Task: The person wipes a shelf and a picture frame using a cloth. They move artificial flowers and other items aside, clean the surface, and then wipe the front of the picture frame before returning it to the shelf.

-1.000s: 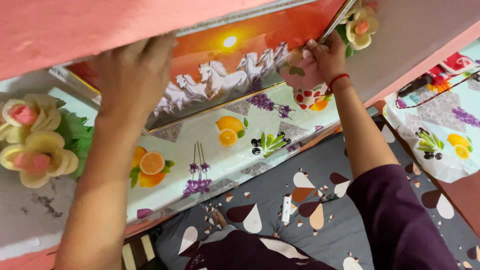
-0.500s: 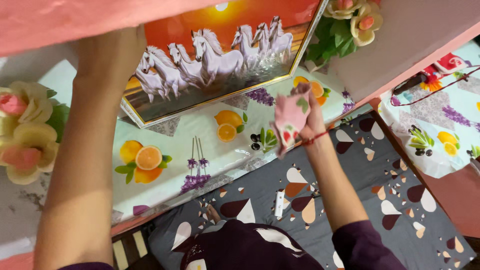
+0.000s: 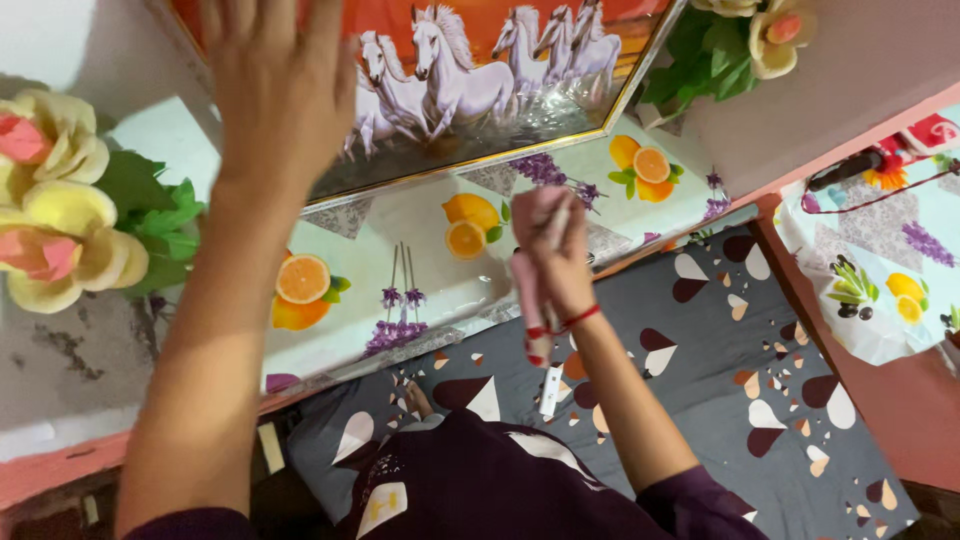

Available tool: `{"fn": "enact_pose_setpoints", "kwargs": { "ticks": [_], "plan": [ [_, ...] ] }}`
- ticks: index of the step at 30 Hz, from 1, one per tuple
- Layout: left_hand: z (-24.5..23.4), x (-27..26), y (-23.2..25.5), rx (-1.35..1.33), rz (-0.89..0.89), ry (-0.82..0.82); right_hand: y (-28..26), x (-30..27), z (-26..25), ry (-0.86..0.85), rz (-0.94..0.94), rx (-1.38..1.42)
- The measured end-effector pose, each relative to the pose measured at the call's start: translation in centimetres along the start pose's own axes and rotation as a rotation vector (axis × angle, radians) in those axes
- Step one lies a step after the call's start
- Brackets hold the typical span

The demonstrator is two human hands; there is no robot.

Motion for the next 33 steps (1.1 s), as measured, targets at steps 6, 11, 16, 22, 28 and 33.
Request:
{"fn": "enact_pose_setpoints", "kwargs": {
  "ticks": [6,11,16,22,28,33],
  "plan": [
    [1.0,-15.0,4.3,-0.346,-0.549,-0.210,-4.0,-5.8,13.4,-0.581,-0.683,-0.837],
    [5.7,-25.5,-1.1,-0.562,-1.075,0.039,-2.9,-6.6,13.2,-0.534,-0.772,-0.996],
    [12.7,-28.1,-5.6,-0.895,-1.237,0.167,-2.8,-6.7,13.2,-0.518,-0.787,-0.999],
    [15.6,-30.4,-7.5,-0.901,-1.193,0.282,-2.7,-6.6,13.6,-0.486,-0.733,-1.074],
    [14.1,-29.6,-7.2,-0.749,-1.209,0.225,-2.7,-6.8,13.6,-0.462,-0.761,-1.064],
    [12.4,-27.8,-6.4,-0.695,-1.151,0.167,-2.3,-6.8,13.3,-0.485,-0.747,-1.001]
  ]
}}
Point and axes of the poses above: each hand's wrist, its own x-axis towards the middle knuckle, its own z-axis out of the palm, y = z × x, the point moved 6 cm from there along x, towards the middle knuckle, and after that the axes turned 3 degrees about y, right-handed, at the moved point
